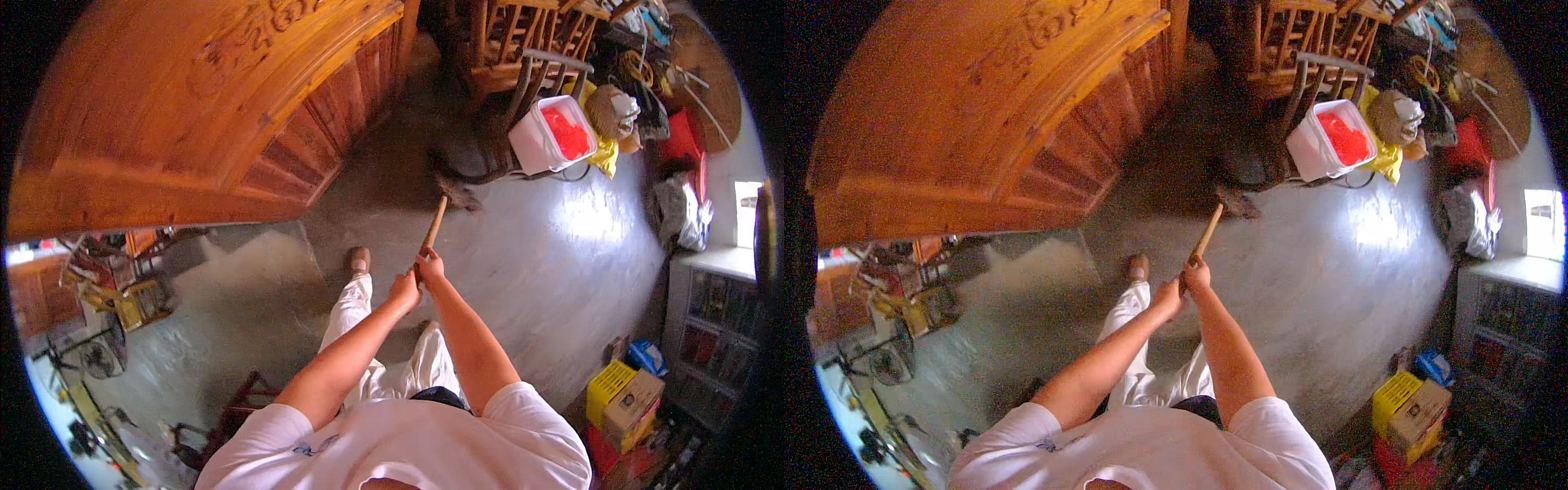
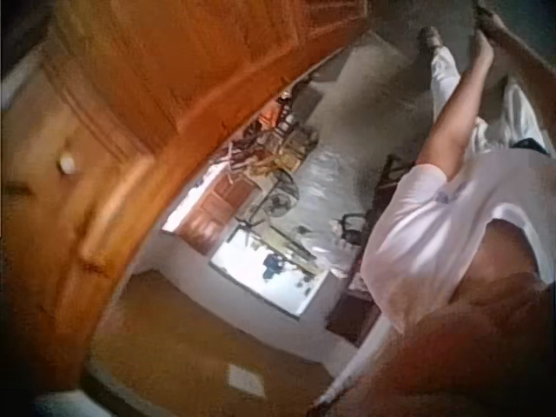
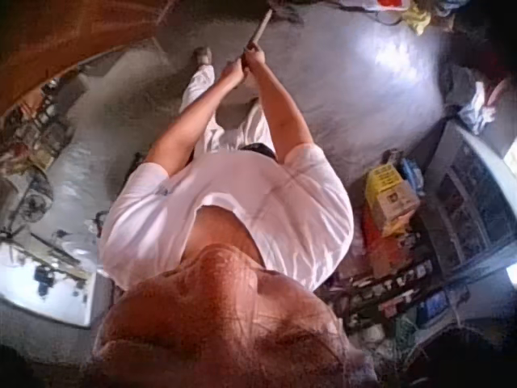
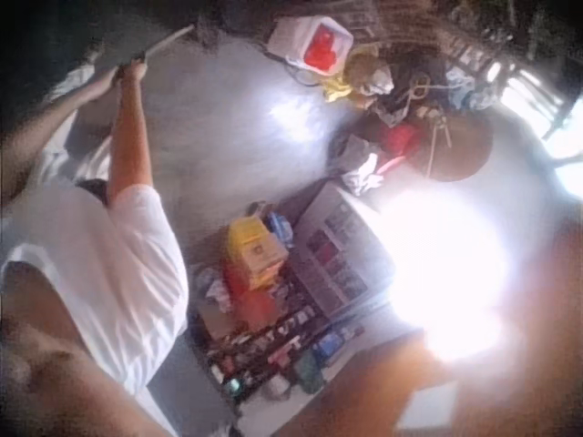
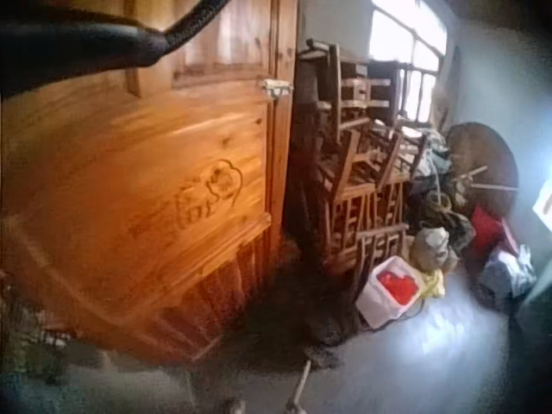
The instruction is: The person sweeps a concrete floor using a traditional straw broom. They move systematically across the room, sweeping around furniture, a fan, and various stored items like boxes and crates. The person navigates around obstacles and continues sweeping until the end of the clip.
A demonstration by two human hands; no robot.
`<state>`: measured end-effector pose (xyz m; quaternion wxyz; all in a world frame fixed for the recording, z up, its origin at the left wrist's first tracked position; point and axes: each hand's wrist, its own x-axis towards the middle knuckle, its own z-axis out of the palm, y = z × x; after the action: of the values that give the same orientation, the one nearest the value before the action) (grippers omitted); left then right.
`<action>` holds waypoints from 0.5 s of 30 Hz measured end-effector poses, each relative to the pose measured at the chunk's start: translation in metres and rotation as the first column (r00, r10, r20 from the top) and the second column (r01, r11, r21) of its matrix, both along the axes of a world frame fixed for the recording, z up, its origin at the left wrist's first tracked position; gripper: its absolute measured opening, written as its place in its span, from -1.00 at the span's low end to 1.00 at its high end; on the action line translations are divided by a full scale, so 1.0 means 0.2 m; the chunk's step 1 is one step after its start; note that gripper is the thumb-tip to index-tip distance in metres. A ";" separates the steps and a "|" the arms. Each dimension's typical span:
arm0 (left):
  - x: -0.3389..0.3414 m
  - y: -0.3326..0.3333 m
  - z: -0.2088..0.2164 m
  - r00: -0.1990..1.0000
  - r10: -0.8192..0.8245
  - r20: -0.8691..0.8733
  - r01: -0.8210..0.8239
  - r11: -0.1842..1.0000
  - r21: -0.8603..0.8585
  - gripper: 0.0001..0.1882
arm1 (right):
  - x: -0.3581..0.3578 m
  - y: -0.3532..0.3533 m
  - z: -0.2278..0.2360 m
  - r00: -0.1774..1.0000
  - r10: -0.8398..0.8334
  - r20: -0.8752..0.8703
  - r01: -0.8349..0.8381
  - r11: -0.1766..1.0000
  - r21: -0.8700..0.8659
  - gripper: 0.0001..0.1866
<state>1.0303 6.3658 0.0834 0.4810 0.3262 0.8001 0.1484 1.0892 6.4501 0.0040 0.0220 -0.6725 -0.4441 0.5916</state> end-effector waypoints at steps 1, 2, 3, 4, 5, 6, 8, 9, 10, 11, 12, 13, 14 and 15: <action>-0.13 0.03 0.00 0.999 -0.039 0.013 0.039 0.999 0.014 -0.52 | -0.10 0.02 -0.01 0.999 0.017 0.041 -0.015 0.999 -0.053 -0.45; -0.24 0.03 0.02 0.995 -0.067 0.071 0.074 0.992 -0.100 -0.54 | -0.21 -0.02 -0.01 0.983 0.128 0.135 -0.143 0.984 0.107 -0.48; -0.35 -0.04 -0.03 0.996 0.014 0.088 -0.003 0.993 -0.118 -0.58 | -0.33 -0.07 -0.01 0.988 0.143 0.062 -0.144 0.990 0.004 -0.47; -0.42 -0.04 -0.01 0.997 -0.057 0.054 0.064 0.989 -0.133 -0.58 | -0.37 -0.13 -0.10 1.000 0.007 -0.026 -0.007 1.000 0.018 -0.47; -0.48 -0.07 0.06 0.990 -0.138 0.028 0.140 0.978 -0.157 -0.57 | -0.39 -0.23 -0.20 0.985 -0.138 -0.106 0.141 0.990 0.016 -0.47; -0.59 -0.13 0.14 0.993 -0.095 0.068 0.105 0.983 -0.149 -0.55 | -0.50 -0.32 -0.17 0.984 -0.169 -0.065 0.163 0.983 -0.087 -0.46; -0.79 -0.30 0.16 0.971 0.116 0.209 -0.105 0.992 -0.063 -0.52 | -0.71 -0.41 0.02 0.971 -0.213 -0.111 0.190 0.964 -0.184 -0.44; -0.87 -0.38 0.13 0.912 0.248 0.327 -0.262 0.965 0.000 -0.53 | -0.77 -0.41 0.15 0.950 -0.249 -0.190 0.216 0.960 -0.177 -0.43; -0.86 -0.25 0.24 0.808 0.390 0.441 -0.333 0.920 -0.205 -0.59 | -0.70 -0.43 0.04 0.924 -0.304 -0.233 0.294 0.953 -0.079 -0.45; -0.85 -0.05 0.42 0.761 0.390 0.519 -0.230 0.909 -0.347 -0.60 | -0.62 -0.46 -0.09 0.894 -0.347 -0.283 0.366 0.931 0.014 -0.46; -0.91 -0.06 0.37 0.741 0.468 0.481 -0.321 0.877 -0.358 -0.60 | -0.67 -0.41 0.06 0.782 -0.467 -0.411 0.431 0.883 -0.184 -0.48; -0.95 -0.06 0.32 0.716 0.539 0.443 -0.404 0.838 -0.367 -0.59 | -0.68 -0.34 0.30 0.635 -0.593 -0.496 0.451 0.805 -0.384 -0.49; -0.92 0.03 0.30 0.673 0.593 0.442 -0.398 0.794 -0.459 -0.60 | -0.61 -0.32 0.43 0.535 -0.675 -0.508 0.492 0.738 -0.462 -0.50; -0.90 0.13 0.25 0.665 0.572 0.481 -0.353 0.808 -0.472 -0.60 | -0.57 -0.28 0.52 0.422 -0.742 -0.521 0.521 0.668 -0.531 -0.51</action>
<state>0.8503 6.3926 0.1333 0.7032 -0.0439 0.6736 0.2234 0.9761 6.3951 0.1080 0.3140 -0.5057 -0.0186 0.8033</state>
